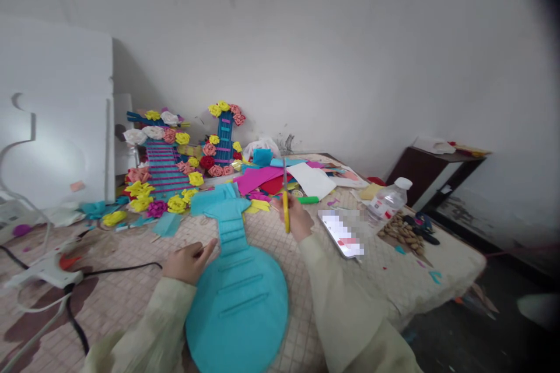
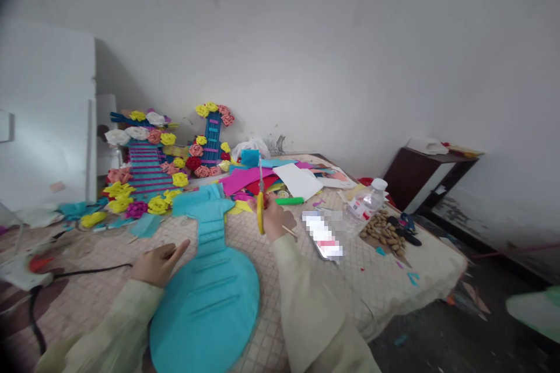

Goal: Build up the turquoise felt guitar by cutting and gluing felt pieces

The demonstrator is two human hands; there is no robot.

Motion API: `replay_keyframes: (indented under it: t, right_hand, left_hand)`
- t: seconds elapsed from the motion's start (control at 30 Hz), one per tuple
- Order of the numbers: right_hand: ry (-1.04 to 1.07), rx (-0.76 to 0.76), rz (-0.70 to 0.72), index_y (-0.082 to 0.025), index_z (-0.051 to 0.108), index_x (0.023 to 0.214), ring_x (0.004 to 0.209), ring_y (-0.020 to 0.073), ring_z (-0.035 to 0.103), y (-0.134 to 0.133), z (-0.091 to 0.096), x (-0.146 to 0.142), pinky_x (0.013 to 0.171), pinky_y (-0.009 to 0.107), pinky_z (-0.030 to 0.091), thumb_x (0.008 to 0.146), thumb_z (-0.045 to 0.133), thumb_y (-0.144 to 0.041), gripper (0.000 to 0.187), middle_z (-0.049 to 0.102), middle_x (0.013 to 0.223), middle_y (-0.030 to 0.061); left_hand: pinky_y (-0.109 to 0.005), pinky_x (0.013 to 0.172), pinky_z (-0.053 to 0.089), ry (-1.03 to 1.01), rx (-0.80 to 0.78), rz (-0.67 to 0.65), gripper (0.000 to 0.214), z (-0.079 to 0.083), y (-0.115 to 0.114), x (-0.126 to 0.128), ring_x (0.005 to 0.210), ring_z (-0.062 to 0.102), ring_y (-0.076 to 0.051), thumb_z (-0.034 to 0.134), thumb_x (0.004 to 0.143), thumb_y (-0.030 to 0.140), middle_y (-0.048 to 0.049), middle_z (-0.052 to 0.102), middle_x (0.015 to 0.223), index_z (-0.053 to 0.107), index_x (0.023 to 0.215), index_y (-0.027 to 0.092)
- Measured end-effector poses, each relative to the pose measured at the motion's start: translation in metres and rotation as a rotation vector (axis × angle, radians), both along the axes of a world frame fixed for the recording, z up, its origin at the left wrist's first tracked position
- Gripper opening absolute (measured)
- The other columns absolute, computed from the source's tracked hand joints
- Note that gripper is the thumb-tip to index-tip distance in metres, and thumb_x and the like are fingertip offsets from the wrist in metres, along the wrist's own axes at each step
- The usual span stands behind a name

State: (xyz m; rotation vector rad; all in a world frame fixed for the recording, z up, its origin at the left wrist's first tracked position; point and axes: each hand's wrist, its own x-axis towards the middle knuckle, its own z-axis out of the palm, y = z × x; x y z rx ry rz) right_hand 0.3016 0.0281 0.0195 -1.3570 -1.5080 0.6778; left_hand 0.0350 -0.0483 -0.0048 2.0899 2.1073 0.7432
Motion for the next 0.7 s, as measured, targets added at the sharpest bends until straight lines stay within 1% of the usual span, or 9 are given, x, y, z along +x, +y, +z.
replay_keyframes:
  t: [0.1,0.2,0.27,0.33,0.4,0.47,0.53,0.63,0.7]
  right_hand:
    - [0.220,-0.072,0.137,-0.021,0.043,0.079,0.041,0.0096,0.044,-0.006,-0.011,-0.038,0.040,0.021,0.035,0.073,0.050,-0.059,0.039,0.046,0.054,-0.0056]
    - [0.382,-0.135,0.259,-0.021,0.038,0.075,0.038,0.0073,0.040,-0.018,-0.025,-0.067,0.038,0.021,0.035,0.065,0.059,-0.059,0.044,0.046,0.056,-0.0064]
    - [0.450,-0.162,0.324,-0.021,0.039,0.074,0.039,0.0061,0.040,-0.025,-0.032,-0.076,0.038,0.020,0.034,0.060,0.066,-0.053,0.044,0.049,0.059,-0.0058]
    - [0.497,-0.174,0.358,-0.020,0.041,0.073,0.041,0.0056,0.039,-0.030,-0.038,-0.077,0.038,0.019,0.032,0.060,0.069,-0.047,0.041,0.050,0.061,-0.0057]
    - [0.531,-0.174,0.361,-0.020,0.042,0.073,0.043,0.0060,0.038,-0.033,-0.041,-0.073,0.040,0.019,0.032,0.061,0.070,-0.043,0.038,0.048,0.060,-0.0065]
    - [0.557,-0.168,0.349,-0.020,0.043,0.073,0.047,0.0069,0.039,-0.033,-0.042,-0.068,0.043,0.020,0.033,0.061,0.072,-0.039,0.036,0.046,0.059,-0.0069]
    - [0.579,-0.158,0.332,-0.020,0.044,0.072,0.051,0.0075,0.040,-0.032,-0.042,-0.064,0.046,0.020,0.035,0.059,0.074,-0.035,0.036,0.045,0.060,-0.0068]
    - [0.613,-0.146,0.314,-0.020,0.045,0.072,0.054,0.0082,0.042,-0.029,-0.041,-0.059,0.049,0.021,0.037,0.056,0.076,-0.033,0.037,0.046,0.061,-0.0061]
    - [0.637,-0.150,0.321,-0.020,0.044,0.072,0.053,0.0085,0.043,-0.028,-0.038,-0.058,0.046,0.021,0.035,0.055,0.076,-0.036,0.040,0.048,0.063,-0.0052]
  left_hand:
    - [-0.023,0.050,0.029,0.014,0.034,-0.036,0.050,0.001,-0.002,0.002,0.051,0.052,-0.014,0.033,0.080,0.058,-0.0013,0.058,0.053,0.060,0.059,0.020]
    - [-0.024,0.055,0.034,0.020,0.069,-0.086,0.050,0.000,-0.003,0.005,0.058,0.057,-0.015,0.032,0.082,0.055,-0.0036,0.068,0.069,0.068,0.080,0.021]
    - [-0.024,0.059,0.036,0.025,0.085,-0.120,0.050,-0.001,-0.005,0.007,0.061,0.058,-0.015,0.031,0.083,0.054,-0.0040,0.071,0.077,0.069,0.086,0.020]
    - [-0.025,0.059,0.036,0.039,0.095,-0.139,0.051,0.000,-0.007,0.009,0.060,0.058,-0.015,0.031,0.084,0.054,-0.0035,0.071,0.076,0.069,0.083,0.020]
    - [-0.025,0.056,0.034,0.064,0.101,-0.135,0.052,0.002,-0.009,0.011,0.056,0.056,-0.014,0.032,0.083,0.056,-0.0029,0.068,0.065,0.068,0.072,0.020]
    - [-0.025,0.052,0.030,0.094,0.106,-0.115,0.054,0.007,-0.011,0.012,0.051,0.053,-0.014,0.032,0.083,0.057,-0.0024,0.062,0.056,0.062,0.059,0.020]
    - [-0.025,0.050,0.028,0.120,0.112,-0.098,0.055,0.013,-0.012,0.014,0.049,0.051,-0.013,0.030,0.083,0.057,-0.0024,0.059,0.052,0.055,0.052,0.019]
    - [-0.025,0.051,0.027,0.151,0.115,-0.097,0.055,0.025,-0.008,0.022,0.050,0.052,-0.014,0.031,0.084,0.056,-0.0028,0.058,0.052,0.051,0.049,0.019]
    - [-0.026,0.050,0.026,0.170,0.111,-0.108,0.053,0.035,-0.003,0.030,0.051,0.053,-0.015,0.034,0.082,0.056,-0.0029,0.059,0.052,0.051,0.049,0.019]
